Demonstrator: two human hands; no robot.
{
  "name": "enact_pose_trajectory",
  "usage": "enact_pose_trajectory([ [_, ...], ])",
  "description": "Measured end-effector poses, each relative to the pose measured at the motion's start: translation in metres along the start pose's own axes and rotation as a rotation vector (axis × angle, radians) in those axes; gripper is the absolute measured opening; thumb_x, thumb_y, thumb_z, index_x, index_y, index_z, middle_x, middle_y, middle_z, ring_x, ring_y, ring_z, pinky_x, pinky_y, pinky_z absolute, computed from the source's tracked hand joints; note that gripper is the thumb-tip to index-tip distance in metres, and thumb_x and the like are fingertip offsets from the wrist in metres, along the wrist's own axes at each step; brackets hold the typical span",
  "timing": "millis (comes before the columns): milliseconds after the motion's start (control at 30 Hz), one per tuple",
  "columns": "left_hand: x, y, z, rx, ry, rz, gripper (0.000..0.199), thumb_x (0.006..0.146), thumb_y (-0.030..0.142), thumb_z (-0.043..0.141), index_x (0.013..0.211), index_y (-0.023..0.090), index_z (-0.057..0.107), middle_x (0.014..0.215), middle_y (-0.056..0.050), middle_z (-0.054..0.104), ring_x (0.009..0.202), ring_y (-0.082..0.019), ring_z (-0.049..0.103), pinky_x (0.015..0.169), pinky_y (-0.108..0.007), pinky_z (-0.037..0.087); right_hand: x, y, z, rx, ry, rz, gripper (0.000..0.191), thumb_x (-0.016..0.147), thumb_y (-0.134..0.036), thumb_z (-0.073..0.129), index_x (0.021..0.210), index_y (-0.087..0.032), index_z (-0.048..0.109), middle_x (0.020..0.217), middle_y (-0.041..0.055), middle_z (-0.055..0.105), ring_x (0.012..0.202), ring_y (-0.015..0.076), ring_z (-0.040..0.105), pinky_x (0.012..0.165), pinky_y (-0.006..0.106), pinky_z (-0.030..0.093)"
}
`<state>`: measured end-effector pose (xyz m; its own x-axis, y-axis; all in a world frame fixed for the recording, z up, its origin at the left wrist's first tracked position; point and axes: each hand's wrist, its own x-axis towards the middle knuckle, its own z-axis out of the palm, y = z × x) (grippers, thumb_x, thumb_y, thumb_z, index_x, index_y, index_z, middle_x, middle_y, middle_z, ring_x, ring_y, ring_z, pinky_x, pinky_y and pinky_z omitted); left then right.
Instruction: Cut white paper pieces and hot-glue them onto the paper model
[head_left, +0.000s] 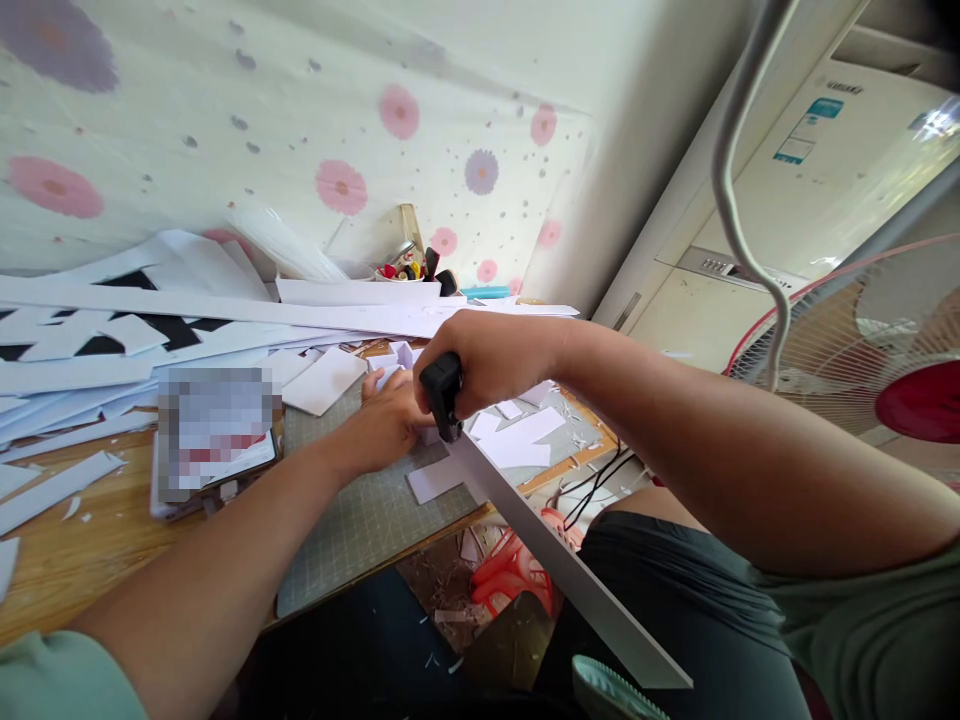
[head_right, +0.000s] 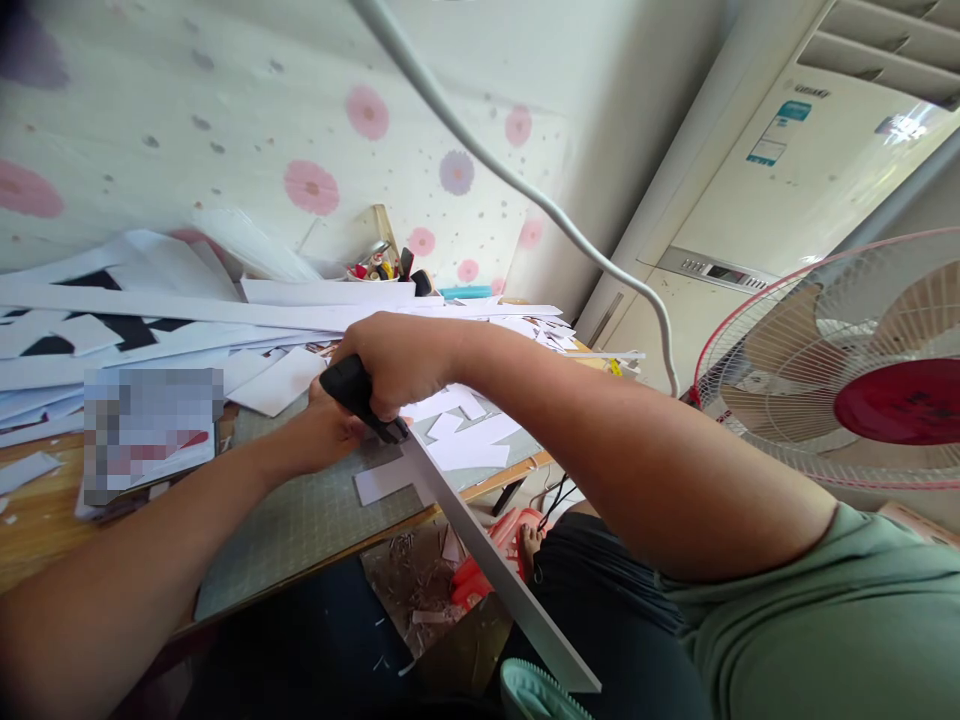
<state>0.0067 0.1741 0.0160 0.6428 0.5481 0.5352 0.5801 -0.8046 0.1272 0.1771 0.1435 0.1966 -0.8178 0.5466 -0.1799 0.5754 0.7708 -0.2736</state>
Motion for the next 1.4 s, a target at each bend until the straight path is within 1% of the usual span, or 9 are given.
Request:
enact_pose_trajectory([
  [133, 0.001, 0.004, -0.004, -0.020, -0.078, -0.055, 0.058, 0.078, -0.002, 0.041, 0.099, 0.041, 0.075, 0.111, 0.001, 0.065, 0.118, -0.029, 0.051, 0.103, -0.070, 0.022, -0.023, 0.002, -0.023, 0.039, 0.119, -0.037, 0.026, 0.064, -0.001, 0.062, 0.086, -0.012, 0.070, 0.075, -0.0003, 0.066, 0.068, 0.0124, 0.054, 0.065, 0.025, 0.042],
  [267, 0.002, 0.010, -0.003, -0.084, -0.076, -0.134, 0.038, 0.081, 0.012, 0.056, 0.096, 0.041, 0.075, 0.110, -0.001, 0.062, 0.122, -0.029, 0.046, 0.108, -0.066, 0.012, -0.052, 0.008, -0.025, 0.081, 0.293, 0.065, 0.015, 0.070, -0.007, 0.056, 0.082, -0.012, 0.063, 0.073, -0.0005, 0.061, 0.068, 0.0117, 0.051, 0.064, 0.025, 0.039],
  [400, 0.004, 0.016, 0.001, -0.128, 0.022, -0.118, 0.019, 0.081, 0.017, 0.065, 0.086, 0.032, 0.074, 0.104, -0.002, 0.064, 0.120, -0.030, 0.049, 0.107, -0.063, 0.013, -0.060, 0.020, 0.030, 0.021, 0.268, 0.239, 0.007, 0.079, -0.017, 0.055, 0.084, -0.015, 0.060, 0.071, 0.0003, 0.058, 0.062, 0.0111, 0.048, 0.060, 0.025, 0.035],
  [533, 0.009, 0.019, -0.004, -0.140, 0.027, -0.076, 0.011, 0.085, 0.020, 0.064, 0.078, 0.025, 0.070, 0.103, -0.004, 0.066, 0.116, -0.030, 0.052, 0.103, -0.056, 0.024, -0.051, 0.029, 0.093, -0.118, 0.117, 0.357, 0.036, 0.082, -0.053, 0.061, 0.084, -0.017, 0.064, 0.073, 0.0050, 0.064, 0.062, 0.0154, 0.051, 0.057, 0.027, 0.029],
  [600, 0.011, 0.021, -0.014, -0.193, -0.016, -0.041, 0.012, 0.088, 0.023, 0.061, 0.078, 0.023, 0.068, 0.100, -0.005, 0.067, 0.107, -0.026, 0.057, 0.098, -0.047, 0.035, -0.049, 0.032, 0.106, -0.106, 0.077, 0.374, 0.033, 0.078, -0.052, 0.063, 0.079, -0.018, 0.065, 0.072, 0.0052, 0.065, 0.061, 0.0159, 0.050, 0.054, 0.028, 0.027],
  [767, 0.011, 0.032, -0.041, -0.571, -0.058, -0.245, 0.021, 0.091, 0.040, 0.057, 0.088, 0.021, 0.065, 0.078, -0.001, 0.064, 0.071, -0.016, 0.059, 0.064, -0.025, 0.045, -0.057, 0.036, 0.092, 0.089, 0.188, 0.316, 0.009, 0.074, -0.023, 0.058, 0.067, -0.018, 0.056, 0.061, -0.0013, 0.054, 0.055, 0.0107, 0.042, 0.054, 0.025, 0.029],
  [967, 0.007, 0.046, -0.042, -0.907, -0.083, -0.561, 0.040, 0.090, 0.056, 0.053, 0.075, 0.019, 0.056, 0.059, 0.004, 0.050, 0.050, -0.011, 0.051, 0.043, -0.019, 0.043, -0.061, 0.049, 0.078, 0.401, 0.241, 0.289, 0.011, 0.082, -0.026, 0.059, 0.076, -0.017, 0.056, 0.066, -0.0025, 0.052, 0.061, 0.0106, 0.047, 0.056, 0.023, 0.034],
  [1133, 0.008, 0.049, -0.035, -1.056, 0.113, -0.711, 0.039, 0.086, 0.054, 0.061, 0.072, 0.019, 0.055, 0.061, 0.004, 0.049, 0.053, -0.010, 0.050, 0.040, -0.016, 0.045, -0.059, 0.063, 0.083, 0.428, 0.313, 0.244, 0.023, 0.088, -0.037, 0.056, 0.085, -0.015, 0.061, 0.080, 0.0033, 0.063, 0.072, 0.0151, 0.054, 0.064, 0.027, 0.039],
  [1400, 0.016, 0.049, -0.035, -1.159, 0.342, -0.841, 0.033, 0.073, 0.048, 0.078, 0.073, 0.017, 0.064, 0.060, 0.002, 0.055, 0.053, -0.011, 0.051, 0.035, -0.016, 0.043, -0.073, 0.088, 0.075, 0.421, 0.238, 0.208, 0.024, 0.087, -0.038, 0.059, 0.088, -0.015, 0.066, 0.077, 0.0028, 0.066, 0.069, 0.0150, 0.056, 0.062, 0.027, 0.040],
])
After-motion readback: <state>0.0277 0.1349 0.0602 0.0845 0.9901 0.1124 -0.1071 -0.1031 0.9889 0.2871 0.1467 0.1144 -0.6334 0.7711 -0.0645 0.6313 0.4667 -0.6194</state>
